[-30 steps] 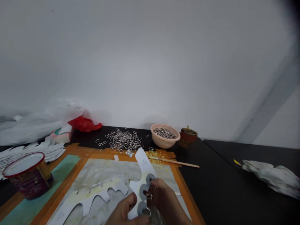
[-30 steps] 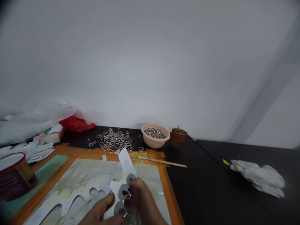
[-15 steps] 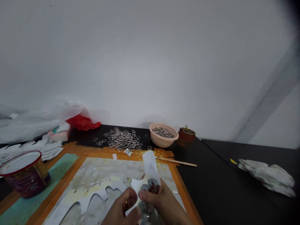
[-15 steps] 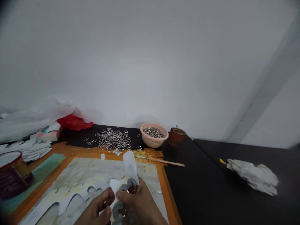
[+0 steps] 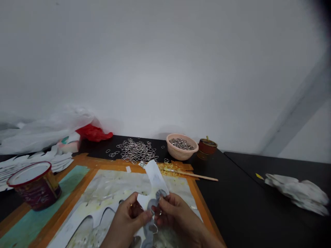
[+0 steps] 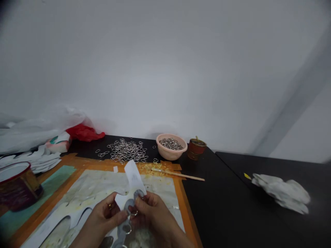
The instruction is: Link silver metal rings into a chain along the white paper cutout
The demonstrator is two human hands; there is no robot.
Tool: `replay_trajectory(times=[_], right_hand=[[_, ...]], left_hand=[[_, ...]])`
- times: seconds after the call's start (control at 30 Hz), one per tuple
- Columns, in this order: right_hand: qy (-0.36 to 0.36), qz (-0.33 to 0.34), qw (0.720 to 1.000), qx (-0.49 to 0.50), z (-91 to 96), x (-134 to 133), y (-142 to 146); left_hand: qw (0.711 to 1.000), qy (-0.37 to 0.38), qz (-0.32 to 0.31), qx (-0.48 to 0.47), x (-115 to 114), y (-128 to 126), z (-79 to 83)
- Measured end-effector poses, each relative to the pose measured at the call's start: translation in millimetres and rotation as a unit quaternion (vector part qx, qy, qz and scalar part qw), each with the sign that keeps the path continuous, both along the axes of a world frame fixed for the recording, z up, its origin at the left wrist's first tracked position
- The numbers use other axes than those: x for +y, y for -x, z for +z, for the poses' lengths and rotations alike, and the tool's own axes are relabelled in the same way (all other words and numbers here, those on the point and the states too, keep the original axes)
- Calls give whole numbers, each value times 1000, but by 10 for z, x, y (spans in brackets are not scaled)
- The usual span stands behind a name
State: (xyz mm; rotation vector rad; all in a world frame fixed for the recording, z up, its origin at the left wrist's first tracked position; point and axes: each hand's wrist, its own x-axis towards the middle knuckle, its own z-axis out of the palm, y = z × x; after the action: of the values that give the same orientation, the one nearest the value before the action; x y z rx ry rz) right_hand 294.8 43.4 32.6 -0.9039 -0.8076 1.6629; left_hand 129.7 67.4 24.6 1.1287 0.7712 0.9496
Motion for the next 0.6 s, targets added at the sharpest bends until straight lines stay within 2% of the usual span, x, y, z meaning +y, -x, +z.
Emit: replay_trajectory(times=[0.07, 0.13, 0.27, 0.33, 0.47, 0.6], right_hand=[[-24, -3, 999, -25, 5, 18, -6], [-35, -35, 997, -65, -24, 52, -15], [-43, -98, 987, -119, -115, 115, -33], [-48, -98, 986, -129, -135, 119, -30], [-58, -85, 983, -150, -124, 90, -4], [-59, -74, 980, -172, -148, 96, 25]], left_hand=[[1000, -2, 7, 17, 7, 15, -2], [1000, -9, 3, 7, 13, 8, -5], [998, -30, -49, -21, 30, -39, -5], [997, -43, -62, 8, 39, -54, -13], [990, -64, -17, 123, 44, -52, -51], [991, -82, -27, 106, 28, -44, -62]])
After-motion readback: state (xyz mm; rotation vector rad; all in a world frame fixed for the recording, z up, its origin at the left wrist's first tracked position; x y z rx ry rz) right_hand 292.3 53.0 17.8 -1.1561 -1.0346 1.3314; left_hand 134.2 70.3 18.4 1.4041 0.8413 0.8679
